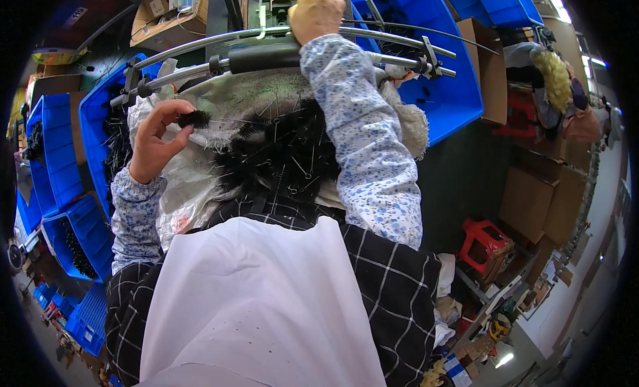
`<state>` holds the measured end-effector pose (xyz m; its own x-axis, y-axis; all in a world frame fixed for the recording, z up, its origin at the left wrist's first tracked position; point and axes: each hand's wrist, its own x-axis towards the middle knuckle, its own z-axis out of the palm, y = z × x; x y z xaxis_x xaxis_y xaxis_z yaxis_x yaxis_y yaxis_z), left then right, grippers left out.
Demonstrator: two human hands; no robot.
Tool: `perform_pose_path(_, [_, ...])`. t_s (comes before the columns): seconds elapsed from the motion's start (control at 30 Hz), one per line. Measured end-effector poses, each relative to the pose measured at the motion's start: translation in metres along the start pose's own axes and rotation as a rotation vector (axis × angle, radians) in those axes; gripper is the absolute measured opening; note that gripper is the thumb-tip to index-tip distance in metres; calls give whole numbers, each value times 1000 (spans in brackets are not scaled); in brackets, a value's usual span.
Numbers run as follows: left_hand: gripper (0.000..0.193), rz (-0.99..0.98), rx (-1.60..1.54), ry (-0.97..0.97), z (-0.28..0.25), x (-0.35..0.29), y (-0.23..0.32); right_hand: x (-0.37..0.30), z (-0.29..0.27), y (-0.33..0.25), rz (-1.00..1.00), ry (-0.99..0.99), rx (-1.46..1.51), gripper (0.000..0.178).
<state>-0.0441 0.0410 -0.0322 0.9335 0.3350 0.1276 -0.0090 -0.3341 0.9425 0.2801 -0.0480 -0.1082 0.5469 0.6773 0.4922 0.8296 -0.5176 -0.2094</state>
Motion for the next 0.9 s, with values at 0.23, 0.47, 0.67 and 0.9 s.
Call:
perform_pose_path(0.23, [27,40,4,2,0,7,9,2,0,-8,-4,12,-56,24])
perform_pose_path(0.47, [27,45,-31,64,-8,7,8,1,-27,37,45,-59,-105,27])
perform_pose_path(0.67, [24,103,-10,78,-1,25,6,19,-28,73,-3,-66,-181,25])
perform_pose_path(0.9, [24,133,-39,34,11,34,5,30,-97,105,-21,67,-444,19])
